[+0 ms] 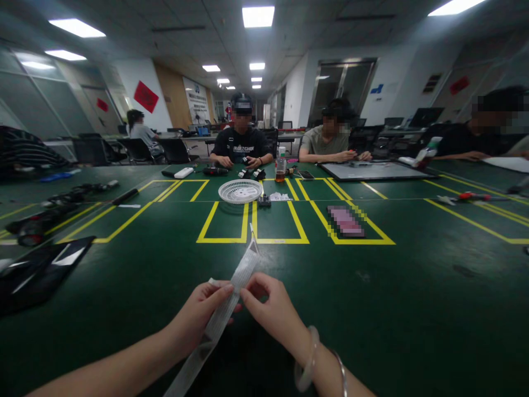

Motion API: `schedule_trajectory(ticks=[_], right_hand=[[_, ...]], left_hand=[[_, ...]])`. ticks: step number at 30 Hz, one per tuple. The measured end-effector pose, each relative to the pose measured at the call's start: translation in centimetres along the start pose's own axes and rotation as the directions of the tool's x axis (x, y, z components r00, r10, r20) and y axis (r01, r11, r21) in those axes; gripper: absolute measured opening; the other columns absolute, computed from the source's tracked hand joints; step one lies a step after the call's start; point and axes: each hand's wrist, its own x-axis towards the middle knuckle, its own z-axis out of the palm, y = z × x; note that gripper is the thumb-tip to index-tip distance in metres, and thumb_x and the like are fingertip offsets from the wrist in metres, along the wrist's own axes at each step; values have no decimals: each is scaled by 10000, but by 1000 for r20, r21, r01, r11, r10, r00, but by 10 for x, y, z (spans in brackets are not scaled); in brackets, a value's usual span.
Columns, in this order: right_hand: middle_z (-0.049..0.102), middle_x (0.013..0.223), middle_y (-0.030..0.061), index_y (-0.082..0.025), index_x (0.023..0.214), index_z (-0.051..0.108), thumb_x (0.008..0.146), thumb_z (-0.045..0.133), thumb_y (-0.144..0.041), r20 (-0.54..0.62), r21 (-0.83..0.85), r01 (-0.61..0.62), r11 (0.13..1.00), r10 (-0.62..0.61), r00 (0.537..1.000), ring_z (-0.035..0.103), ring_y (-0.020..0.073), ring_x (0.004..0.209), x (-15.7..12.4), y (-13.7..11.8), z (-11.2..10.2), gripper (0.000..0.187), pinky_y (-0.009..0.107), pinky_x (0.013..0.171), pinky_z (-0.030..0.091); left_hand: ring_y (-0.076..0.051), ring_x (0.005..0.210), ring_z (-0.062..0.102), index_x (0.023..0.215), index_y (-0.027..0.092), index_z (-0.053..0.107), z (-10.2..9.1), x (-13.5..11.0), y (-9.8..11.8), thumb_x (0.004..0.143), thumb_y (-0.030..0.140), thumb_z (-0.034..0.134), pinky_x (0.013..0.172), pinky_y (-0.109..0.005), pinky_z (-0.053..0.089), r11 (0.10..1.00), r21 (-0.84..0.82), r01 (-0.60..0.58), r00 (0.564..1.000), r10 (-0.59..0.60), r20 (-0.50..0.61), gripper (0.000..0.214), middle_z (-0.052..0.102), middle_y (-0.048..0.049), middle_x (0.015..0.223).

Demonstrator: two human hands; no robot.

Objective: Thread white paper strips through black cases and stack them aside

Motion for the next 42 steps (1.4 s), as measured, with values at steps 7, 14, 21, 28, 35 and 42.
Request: schedule_trajectory(ticks=[7,14,21,28,35,42], right_hand=[[615,748,36,-170,841,614,839,537,-674,81,178,-159,971,147,986,588,171,658,1,6,-5,510,260,527,461],[692,781,58,-151,873,707,817,667,-560,53,12,-33,999,33,998,629,189,704,2,2,-3,414,287,635,500],[661,711,51,-139,817,703,832,655,-546,28,-2,-5,1000,5,1000,579,166,635,1,8,0,410,262,554,461],[666,730,50,-143,830,705,750,701,-636,62,133,-148,980,141,988,595,160,642,2,7,-1,499,249,540,481],[689,764,49,-152,832,717,705,730,-653,49,220,-236,946,231,972,632,169,682,2,5,-6,517,265,584,519],[689,741,41,-163,842,748,690,757,-620,100,210,-216,954,198,975,603,155,637,3,3,-11,481,258,554,503]], left_hand=[[-198,710,650,926,113,748,-1,1,4,677,574,804,565,-231,499,997,67,-47,994,40,98,528,708,-101,791],[-179,683,613,868,116,748,-3,2,4,710,526,799,620,-245,465,986,118,-117,988,103,118,442,705,-82,772],[-165,671,592,709,123,678,-4,5,5,619,468,870,641,-238,440,976,101,-195,981,195,12,405,661,-41,688],[-170,659,606,760,114,695,-7,6,11,668,582,799,585,-229,429,992,81,-96,995,93,46,488,674,-64,731],[-186,718,658,909,119,712,-13,5,17,641,514,850,652,-267,519,981,158,-111,971,73,226,497,712,-85,872],[-187,650,658,852,109,713,-17,8,18,674,527,815,563,-251,498,951,263,-159,974,108,198,465,701,-81,794]])
